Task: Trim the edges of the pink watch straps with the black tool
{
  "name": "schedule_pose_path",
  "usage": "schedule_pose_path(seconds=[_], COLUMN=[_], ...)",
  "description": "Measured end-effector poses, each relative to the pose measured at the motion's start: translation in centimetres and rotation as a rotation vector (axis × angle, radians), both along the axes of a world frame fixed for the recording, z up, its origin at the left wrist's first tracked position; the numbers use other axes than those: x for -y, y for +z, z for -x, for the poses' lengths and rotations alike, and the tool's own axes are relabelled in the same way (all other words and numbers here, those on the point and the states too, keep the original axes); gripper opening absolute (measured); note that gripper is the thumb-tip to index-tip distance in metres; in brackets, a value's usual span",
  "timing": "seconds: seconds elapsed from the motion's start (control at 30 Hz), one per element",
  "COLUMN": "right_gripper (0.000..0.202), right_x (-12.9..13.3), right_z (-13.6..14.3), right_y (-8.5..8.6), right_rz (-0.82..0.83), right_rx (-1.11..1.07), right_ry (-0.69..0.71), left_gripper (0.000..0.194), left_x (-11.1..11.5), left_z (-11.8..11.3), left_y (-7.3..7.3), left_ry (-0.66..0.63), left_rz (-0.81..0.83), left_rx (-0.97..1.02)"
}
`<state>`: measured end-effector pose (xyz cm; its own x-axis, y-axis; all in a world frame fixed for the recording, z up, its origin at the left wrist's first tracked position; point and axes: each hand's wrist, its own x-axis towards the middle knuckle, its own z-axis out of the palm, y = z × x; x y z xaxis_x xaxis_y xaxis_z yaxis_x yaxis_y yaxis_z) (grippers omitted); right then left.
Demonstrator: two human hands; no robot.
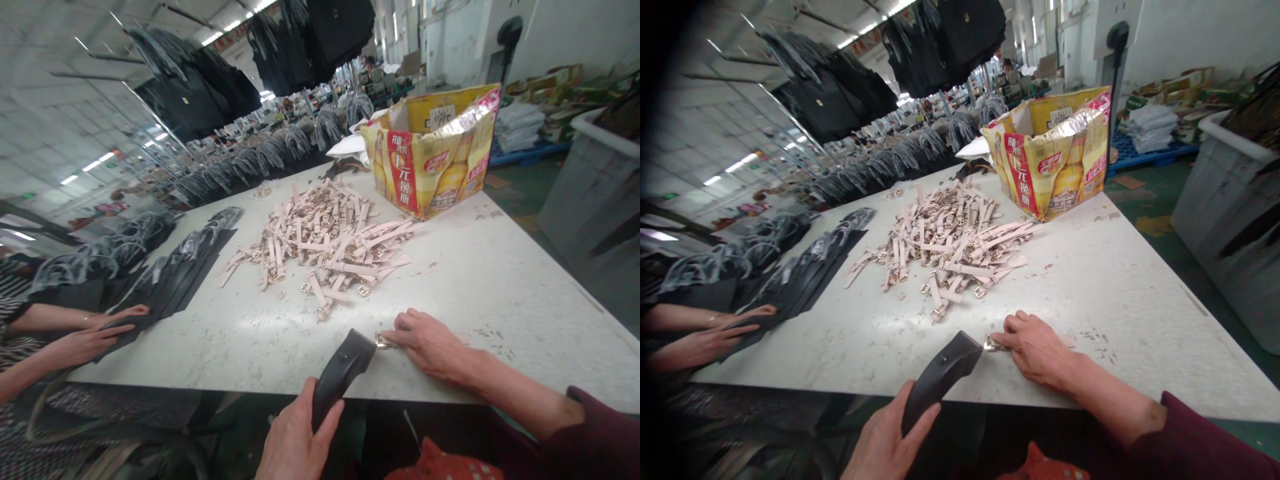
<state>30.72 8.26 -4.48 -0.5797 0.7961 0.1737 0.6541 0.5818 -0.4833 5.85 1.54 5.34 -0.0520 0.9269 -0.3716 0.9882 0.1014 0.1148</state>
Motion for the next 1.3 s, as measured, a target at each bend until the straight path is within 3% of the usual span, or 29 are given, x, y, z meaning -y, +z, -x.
schedule_pose_path(seconds=[0.17,0.27,0.43,0.63,0.8,1.03,1.3], right_gripper=[0.042,0.037,0.035,0.036,0.024,0.021,0.031], right_x=[-0.5,-0.4,-0.2,0.5,1.2,1.0,0.3], right_z=[1.0,1.2,0.7,0.6,0.2,-0.2,0.0], right_y=[0.3,-0.1,-1.0,-1.0,-1.1,-0.4,-0.8], right_rz=[0.035,0.072,0.139,0.092,0.022,0.101,0.172], right_rx=[0.03,-0.061,-0.255,-0.309,-0.273,-0.183,-0.166], right_ry=[0.047,0.081,-0.019,-0.05,-0.162,-0.187,-0.22], left_gripper=[0.036,0.039,0.046,0.049,0.049,0.037,0.025], left_x=[0.5,0.3,-0.6,-1.0,-1.4,-1.2,-0.7], left_z=[-0.1,-0.7,-1.1,-0.8,-0.5,-0.3,-2.8], left_y=[0.9,0.4,-1.1,-0.7,-0.9,-0.1,0.1], left_ry=[0.007,-0.034,-0.123,-0.143,-0.137,-0.113,-0.226], left_rz=[-0.006,-0.007,0.007,0.038,0.055,0.064,0.073], left_rx=[0.015,0.003,-0.041,-0.057,-0.09,-0.1,-0.156])
